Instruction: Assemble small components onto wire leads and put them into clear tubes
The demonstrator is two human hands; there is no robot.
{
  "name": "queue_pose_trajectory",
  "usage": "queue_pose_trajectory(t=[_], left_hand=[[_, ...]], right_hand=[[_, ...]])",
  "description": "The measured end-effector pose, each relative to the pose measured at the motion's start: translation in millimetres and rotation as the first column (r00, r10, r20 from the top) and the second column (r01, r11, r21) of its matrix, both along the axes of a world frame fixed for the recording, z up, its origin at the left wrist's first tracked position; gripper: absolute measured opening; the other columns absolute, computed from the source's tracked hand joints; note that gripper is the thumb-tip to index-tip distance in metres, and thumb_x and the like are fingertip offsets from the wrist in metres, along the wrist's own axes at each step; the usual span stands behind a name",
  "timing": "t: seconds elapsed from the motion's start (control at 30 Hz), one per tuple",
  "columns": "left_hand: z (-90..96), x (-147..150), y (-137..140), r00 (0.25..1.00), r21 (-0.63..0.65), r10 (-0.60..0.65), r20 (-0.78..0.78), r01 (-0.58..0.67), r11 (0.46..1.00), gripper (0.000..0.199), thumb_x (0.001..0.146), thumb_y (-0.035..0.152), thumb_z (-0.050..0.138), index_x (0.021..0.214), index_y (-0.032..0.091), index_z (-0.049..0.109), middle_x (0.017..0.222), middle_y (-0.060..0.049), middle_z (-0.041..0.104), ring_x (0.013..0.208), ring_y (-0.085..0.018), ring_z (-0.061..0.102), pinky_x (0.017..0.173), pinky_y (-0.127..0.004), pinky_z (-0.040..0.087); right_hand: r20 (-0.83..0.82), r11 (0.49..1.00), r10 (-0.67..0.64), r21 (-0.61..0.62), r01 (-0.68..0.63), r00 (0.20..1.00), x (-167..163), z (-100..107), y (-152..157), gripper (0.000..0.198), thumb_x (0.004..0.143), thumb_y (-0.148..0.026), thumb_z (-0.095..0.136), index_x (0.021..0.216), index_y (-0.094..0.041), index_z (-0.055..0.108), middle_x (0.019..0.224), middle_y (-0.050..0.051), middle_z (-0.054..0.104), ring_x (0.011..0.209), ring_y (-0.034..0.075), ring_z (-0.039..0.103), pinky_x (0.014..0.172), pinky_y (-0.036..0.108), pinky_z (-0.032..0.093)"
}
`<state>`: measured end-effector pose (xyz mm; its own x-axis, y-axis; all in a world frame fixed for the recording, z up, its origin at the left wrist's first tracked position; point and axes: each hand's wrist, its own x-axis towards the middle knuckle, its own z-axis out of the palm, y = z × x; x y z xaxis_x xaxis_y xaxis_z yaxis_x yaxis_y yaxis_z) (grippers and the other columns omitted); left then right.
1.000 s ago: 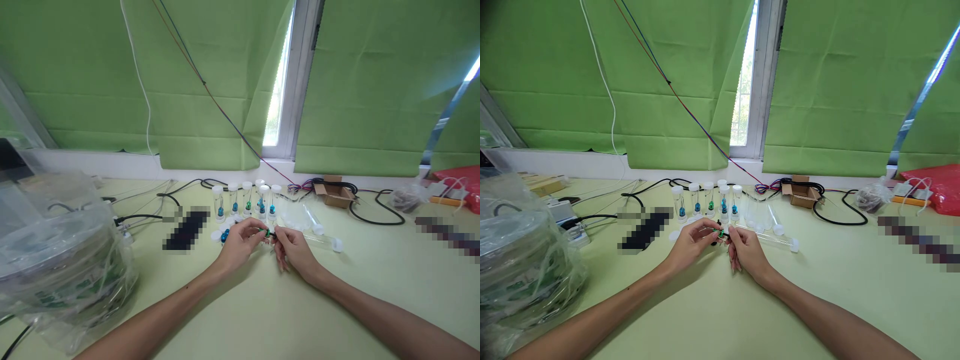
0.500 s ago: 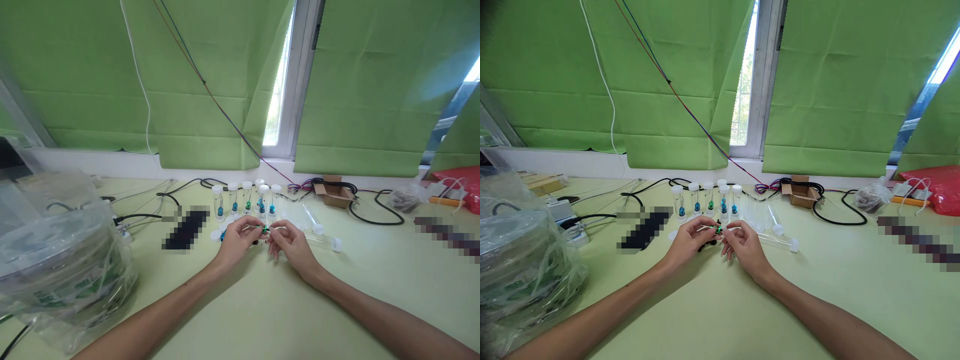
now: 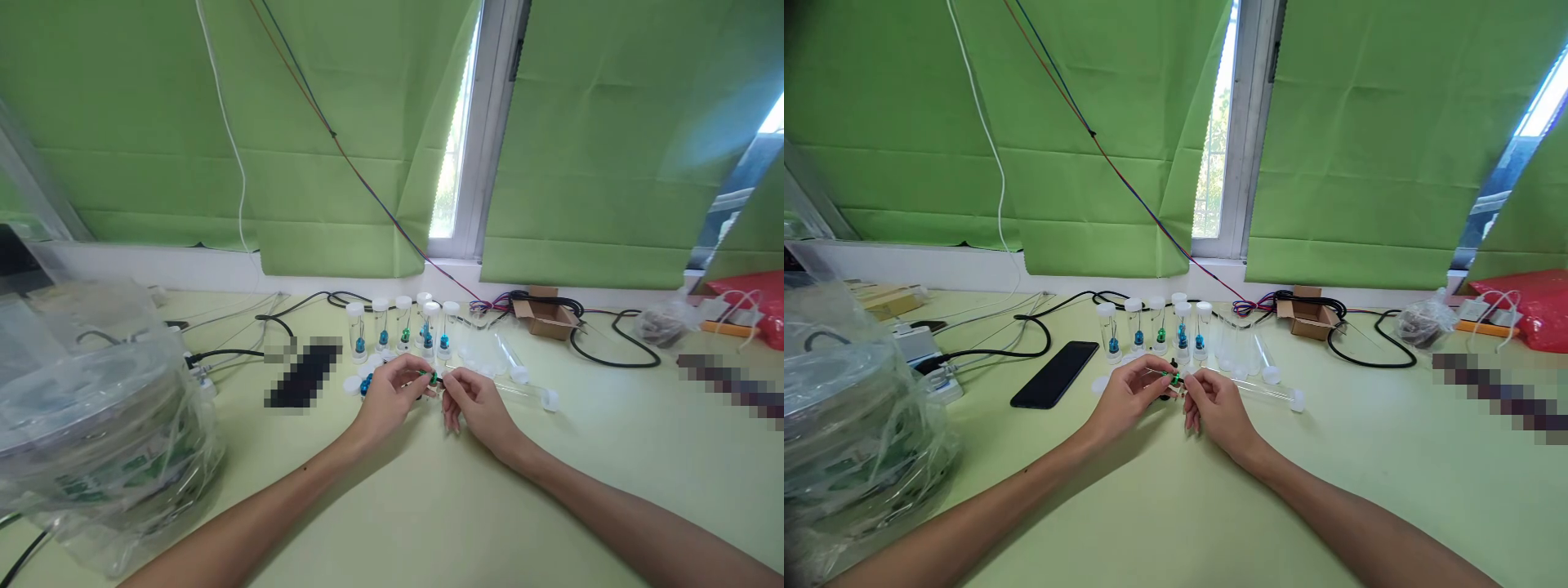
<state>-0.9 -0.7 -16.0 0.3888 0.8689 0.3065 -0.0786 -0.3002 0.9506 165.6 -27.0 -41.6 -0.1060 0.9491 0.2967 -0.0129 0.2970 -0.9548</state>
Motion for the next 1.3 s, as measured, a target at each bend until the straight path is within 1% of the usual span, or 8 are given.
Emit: queue_pose_trajectory(t=[0.17, 0.37, 0.53, 0.67, 0.8, 0.93, 1.17, 1.3], left_hand=[[2.0, 1, -2, 0.998, 0.082, 0.015, -0.059, -0.010, 0.997, 0.014, 0.083, 0.029, 0.063, 0.090, 0.017, 0.064, 0.088, -0.004, 0.063, 0.074, -0.015, 0.063, 0.071, -0.030, 0.055], [2.0, 1, -3, 0.998, 0.126, 0.017, -0.062, -0.009, 0.992, 0.016, 0.084, 0.031, 0.062, 0.091, 0.018, 0.067, 0.092, -0.007, 0.065, 0.071, -0.015, 0.060, 0.065, -0.030, 0.054], [4.5, 2, -5, 1.000, 0.045, -0.001, 0.018, 0.000, 0.999, 0.018, 0.079, 0.033, 0.067, 0.087, 0.017, 0.070, 0.110, -0.011, 0.062, 0.084, -0.020, 0.063, 0.072, -0.034, 0.057], [10.3, 3, -8, 0.998, -0.033, 0.015, 0.061, -0.013, 0.999, 0.018, 0.075, 0.035, 0.072, 0.080, 0.017, 0.070, 0.115, -0.010, 0.059, 0.086, -0.020, 0.065, 0.075, -0.035, 0.057], [11.7, 2, -9, 0.997, -0.081, 0.055, 0.048, -0.051, 0.995, 0.021, 0.076, 0.037, 0.071, 0.082, 0.018, 0.065, 0.094, -0.006, 0.064, 0.073, -0.016, 0.065, 0.071, -0.031, 0.054], [7.9, 2, -7, 0.992, -0.133, 0.123, 0.036, -0.117, 0.984, 0.030, 0.079, 0.044, 0.067, 0.072, 0.016, 0.059, 0.067, -0.001, 0.059, 0.059, -0.012, 0.058, 0.060, -0.026, 0.049], [0.1, 4, -5, 1.000, -0.292, -0.021, 0.020, 0.026, 0.956, 0.047, 0.082, 0.060, 0.055, 0.068, 0.016, 0.057, 0.059, 0.000, 0.055, 0.049, -0.011, 0.052, 0.047, -0.023, 0.042], [-1.8, 4, -6, 0.998, -0.356, -0.046, 0.037, 0.056, 0.933, 0.054, 0.082, 0.066, 0.049, 0.066, 0.015, 0.057, 0.056, -0.002, 0.055, 0.047, -0.012, 0.052, 0.044, -0.023, 0.040]], right_hand=[[-0.011, 0.997, 0.020, -0.075, -0.020, 1.000, 0, 0, 1, 0.045, 0.089, -0.058, 0.048, 0.072, -0.016, 0.054, 0.048, -0.004, 0.053, 0.034, 0.012, 0.055, 0.031, 0.020, 0.040], [-0.113, 0.980, 0.042, -0.190, -0.063, 0.993, -2, 4, 0, 0.047, 0.084, -0.060, 0.055, 0.070, -0.015, 0.056, 0.048, -0.003, 0.055, 0.034, 0.012, 0.056, 0.031, 0.020, 0.040], [-0.228, 0.952, -0.008, -0.300, -0.063, 0.974, 0, 4, 4, 0.047, 0.078, -0.058, 0.063, 0.063, -0.014, 0.058, 0.049, -0.001, 0.057, 0.035, 0.011, 0.055, 0.032, 0.019, 0.040], [-0.321, 0.937, -0.049, -0.343, -0.067, 0.946, 2, 2, 7, 0.043, 0.076, -0.053, 0.068, 0.066, -0.013, 0.061, 0.049, -0.002, 0.057, 0.035, 0.009, 0.054, 0.032, 0.018, 0.038], [-0.339, 0.947, -0.081, -0.319, -0.033, 0.937, 3, 1, 8, 0.042, 0.077, -0.053, 0.068, 0.066, -0.013, 0.061, 0.049, -0.001, 0.057, 0.035, 0.009, 0.053, 0.032, 0.018, 0.038], [-0.314, 0.952, -0.083, -0.304, -0.018, 0.946, 2, 2, 7, 0.042, 0.077, -0.053, 0.067, 0.066, -0.013, 0.060, 0.049, -0.001, 0.056, 0.035, 0.009, 0.053, 0.031, 0.018, 0.038], [-0.252, 0.972, -0.019, -0.231, -0.041, 0.967, 0, 3, 3, 0.044, 0.081, -0.056, 0.060, 0.068, -0.014, 0.061, 0.049, -0.001, 0.056, 0.035, 0.010, 0.053, 0.032, 0.018, 0.038], [-0.191, 0.975, -0.008, -0.220, -0.035, 0.982, -1, 5, 0, 0.046, 0.082, -0.059, 0.058, 0.066, -0.016, 0.057, 0.048, -0.001, 0.056, 0.034, 0.011, 0.053, 0.031, 0.019, 0.037]])
